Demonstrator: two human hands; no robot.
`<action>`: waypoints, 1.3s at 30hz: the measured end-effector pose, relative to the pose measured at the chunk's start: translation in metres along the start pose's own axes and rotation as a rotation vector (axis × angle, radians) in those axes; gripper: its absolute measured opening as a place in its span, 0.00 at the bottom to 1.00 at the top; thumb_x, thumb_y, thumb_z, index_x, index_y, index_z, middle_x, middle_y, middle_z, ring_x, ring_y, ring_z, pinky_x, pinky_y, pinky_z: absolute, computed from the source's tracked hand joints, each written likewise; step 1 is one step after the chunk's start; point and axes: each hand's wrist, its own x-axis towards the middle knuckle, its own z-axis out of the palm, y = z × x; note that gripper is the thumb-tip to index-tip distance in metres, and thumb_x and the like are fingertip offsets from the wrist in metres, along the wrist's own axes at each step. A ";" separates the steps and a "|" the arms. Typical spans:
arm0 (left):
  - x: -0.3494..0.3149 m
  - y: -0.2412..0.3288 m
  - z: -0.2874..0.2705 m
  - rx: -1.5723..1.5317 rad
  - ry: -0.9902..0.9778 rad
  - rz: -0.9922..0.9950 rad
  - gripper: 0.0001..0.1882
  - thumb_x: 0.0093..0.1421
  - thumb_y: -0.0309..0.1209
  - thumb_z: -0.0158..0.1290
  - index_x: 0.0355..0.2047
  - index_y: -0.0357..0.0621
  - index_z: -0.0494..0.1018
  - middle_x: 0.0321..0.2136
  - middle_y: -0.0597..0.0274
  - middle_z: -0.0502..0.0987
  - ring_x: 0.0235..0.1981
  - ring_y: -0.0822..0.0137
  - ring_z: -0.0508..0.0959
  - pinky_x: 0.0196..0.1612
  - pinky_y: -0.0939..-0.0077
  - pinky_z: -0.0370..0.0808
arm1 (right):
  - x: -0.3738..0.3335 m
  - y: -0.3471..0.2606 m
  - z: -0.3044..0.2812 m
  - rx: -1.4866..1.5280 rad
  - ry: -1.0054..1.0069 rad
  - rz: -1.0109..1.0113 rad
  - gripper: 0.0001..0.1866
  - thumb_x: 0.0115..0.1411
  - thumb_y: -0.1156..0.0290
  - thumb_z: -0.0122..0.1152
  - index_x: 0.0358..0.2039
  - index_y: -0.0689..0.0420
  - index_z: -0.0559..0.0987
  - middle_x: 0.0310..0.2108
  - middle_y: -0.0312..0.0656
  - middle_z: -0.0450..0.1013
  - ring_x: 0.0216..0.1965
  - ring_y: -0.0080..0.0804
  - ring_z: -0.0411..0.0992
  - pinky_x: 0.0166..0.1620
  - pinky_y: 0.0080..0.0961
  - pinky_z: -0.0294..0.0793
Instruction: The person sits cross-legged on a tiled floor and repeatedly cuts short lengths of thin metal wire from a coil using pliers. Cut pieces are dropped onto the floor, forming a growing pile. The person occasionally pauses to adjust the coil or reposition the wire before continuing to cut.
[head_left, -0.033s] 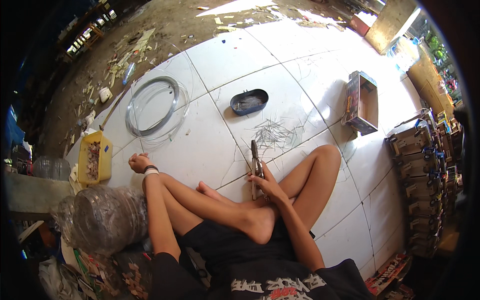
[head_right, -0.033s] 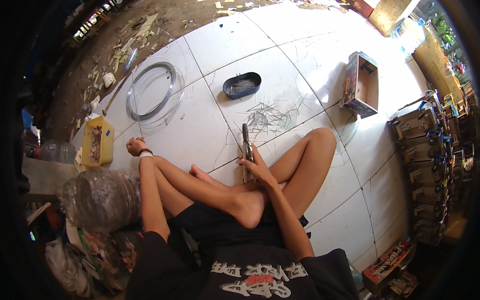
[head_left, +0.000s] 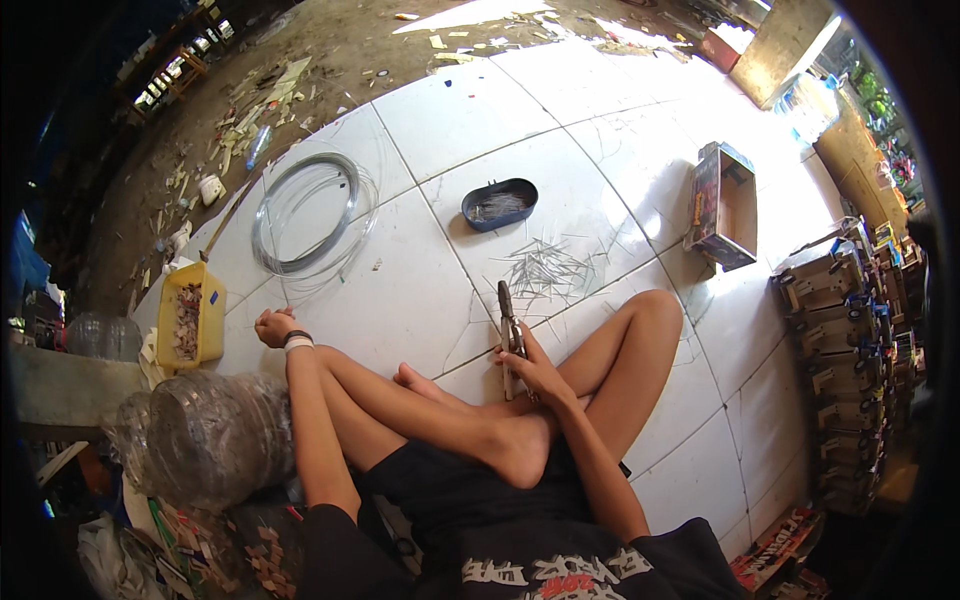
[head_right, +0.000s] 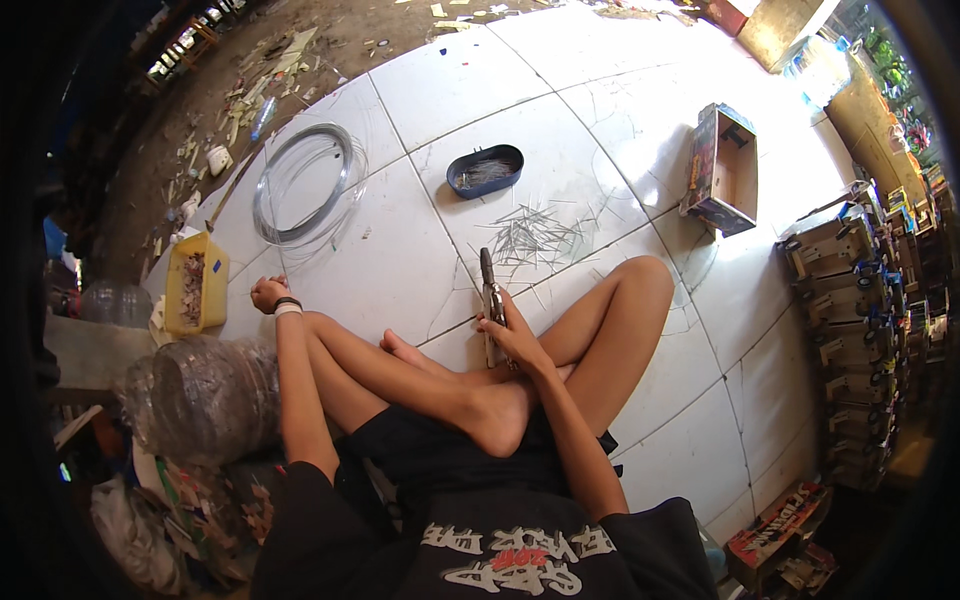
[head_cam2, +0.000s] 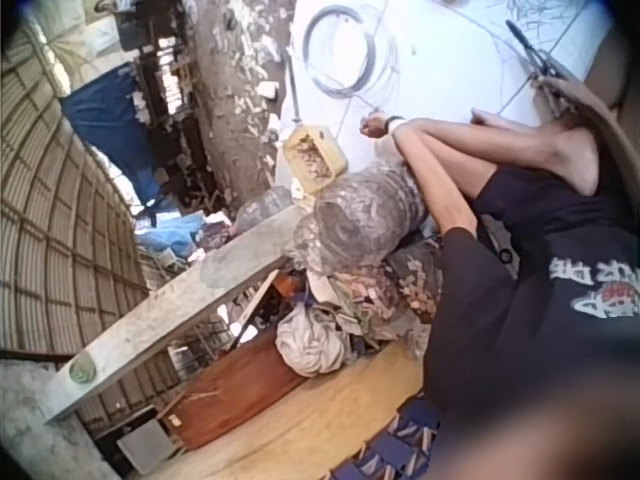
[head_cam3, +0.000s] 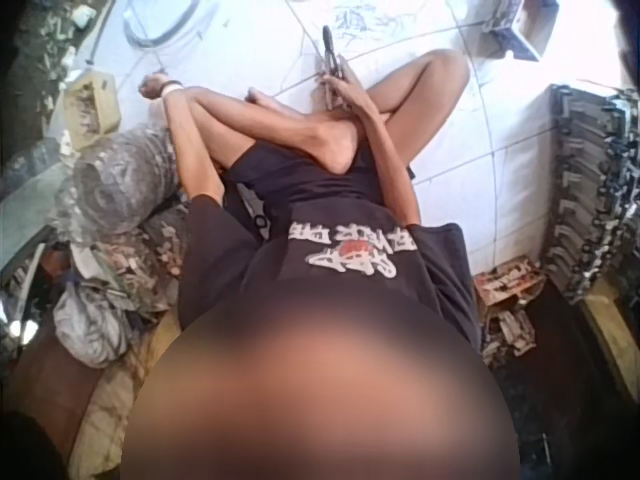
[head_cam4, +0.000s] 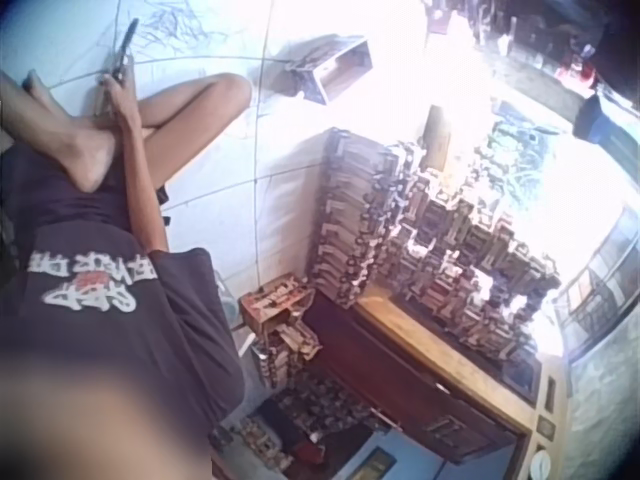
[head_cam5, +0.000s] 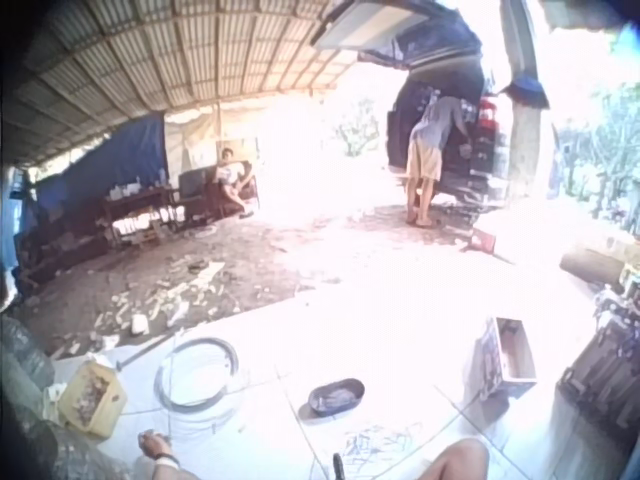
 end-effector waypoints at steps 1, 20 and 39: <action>0.013 -0.001 -0.001 -0.101 0.034 -0.067 0.14 0.70 0.28 0.38 0.44 0.32 0.72 0.26 0.47 0.81 0.22 0.57 0.82 0.28 0.63 0.83 | 0.001 -0.001 0.002 -0.007 -0.005 0.023 0.36 0.68 0.75 0.58 0.73 0.53 0.56 0.45 0.41 0.75 0.44 0.29 0.76 0.48 0.28 0.77; 0.038 -0.038 0.015 0.058 -0.525 -0.469 0.14 0.71 0.32 0.41 0.40 0.34 0.73 0.27 0.55 0.81 0.24 0.62 0.81 0.29 0.72 0.78 | 0.009 0.006 -0.005 0.068 -0.033 0.067 0.37 0.65 0.76 0.59 0.72 0.56 0.57 0.45 0.44 0.77 0.41 0.32 0.78 0.47 0.30 0.78; -0.005 -0.040 0.010 0.047 -0.713 -0.537 0.12 0.68 0.35 0.50 0.38 0.41 0.80 0.32 0.65 0.83 0.30 0.70 0.82 0.31 0.79 0.75 | 0.014 -0.002 0.025 -0.617 0.015 -0.034 0.36 0.64 0.71 0.61 0.71 0.56 0.60 0.36 0.54 0.78 0.36 0.44 0.79 0.43 0.38 0.77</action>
